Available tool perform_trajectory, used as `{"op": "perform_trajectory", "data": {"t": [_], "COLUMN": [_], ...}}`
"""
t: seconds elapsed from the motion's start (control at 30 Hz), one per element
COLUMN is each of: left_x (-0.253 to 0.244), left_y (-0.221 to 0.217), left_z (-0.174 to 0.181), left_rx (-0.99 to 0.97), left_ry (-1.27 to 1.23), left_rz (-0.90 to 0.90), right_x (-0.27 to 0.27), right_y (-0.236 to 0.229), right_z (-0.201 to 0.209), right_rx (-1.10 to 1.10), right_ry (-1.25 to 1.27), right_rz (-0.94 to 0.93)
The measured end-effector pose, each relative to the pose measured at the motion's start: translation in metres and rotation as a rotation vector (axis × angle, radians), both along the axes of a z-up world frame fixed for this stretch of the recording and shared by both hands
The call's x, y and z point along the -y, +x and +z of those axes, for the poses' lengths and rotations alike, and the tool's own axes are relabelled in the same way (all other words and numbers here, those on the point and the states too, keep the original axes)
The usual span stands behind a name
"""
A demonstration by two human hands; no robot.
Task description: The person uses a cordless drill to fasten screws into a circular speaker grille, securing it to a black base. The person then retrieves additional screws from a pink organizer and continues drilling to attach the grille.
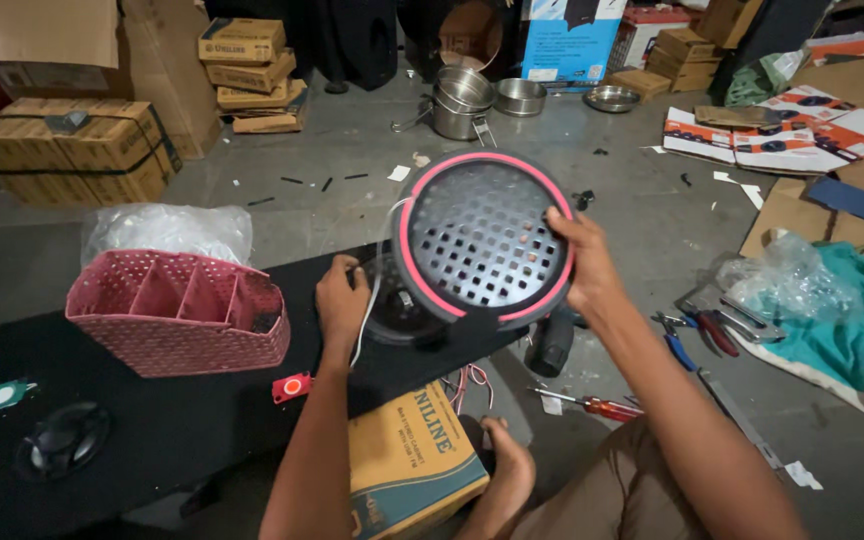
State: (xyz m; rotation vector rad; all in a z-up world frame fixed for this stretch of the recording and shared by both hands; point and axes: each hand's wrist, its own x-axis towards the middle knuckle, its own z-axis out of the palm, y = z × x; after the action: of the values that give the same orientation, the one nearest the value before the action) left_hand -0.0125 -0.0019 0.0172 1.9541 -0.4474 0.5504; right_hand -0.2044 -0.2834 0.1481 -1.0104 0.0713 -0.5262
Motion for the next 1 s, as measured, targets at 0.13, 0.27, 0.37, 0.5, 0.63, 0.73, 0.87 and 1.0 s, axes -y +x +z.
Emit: {"op": "perform_trajectory", "data": {"t": [0.13,0.27,0.37,0.5,0.63,0.73,0.87,1.0], "left_x": [0.002,0.003,0.001,0.002,0.004,0.0,0.001,-0.001], "left_y": [-0.002,-0.001,-0.001,-0.002,-0.004,-0.005,-0.004,0.0], "left_z": [0.001,0.0,0.0,0.002,0.003,0.006,0.004,-0.002], "left_rx": [-0.014,-0.01,0.014,0.034,0.072,0.052,-0.157,-0.002], "left_ry": [-0.03,-0.037,-0.031,-0.026,-0.061,0.008,0.059,0.195], "left_rz": [0.005,0.003,-0.01,-0.016,-0.07,-0.068,-0.098,-0.158], "right_x": [0.024,0.033,0.028,0.018,0.01,0.006,0.006,0.004], "right_y": [-0.005,-0.006,-0.006,-0.005,0.001,0.007,0.02,0.037], "right_z": [-0.009,-0.013,-0.015,-0.022,-0.035,-0.046,-0.07,-0.105], "right_rx": [-0.013,-0.014,-0.031,-0.034,-0.073,-0.145,-0.2,-0.277], "right_ry": [0.027,0.027,0.038,-0.009,0.009,0.033,0.098,0.089], "right_rz": [-0.068,-0.056,-0.038,-0.018,-0.022,-0.044,-0.063,-0.118]}}
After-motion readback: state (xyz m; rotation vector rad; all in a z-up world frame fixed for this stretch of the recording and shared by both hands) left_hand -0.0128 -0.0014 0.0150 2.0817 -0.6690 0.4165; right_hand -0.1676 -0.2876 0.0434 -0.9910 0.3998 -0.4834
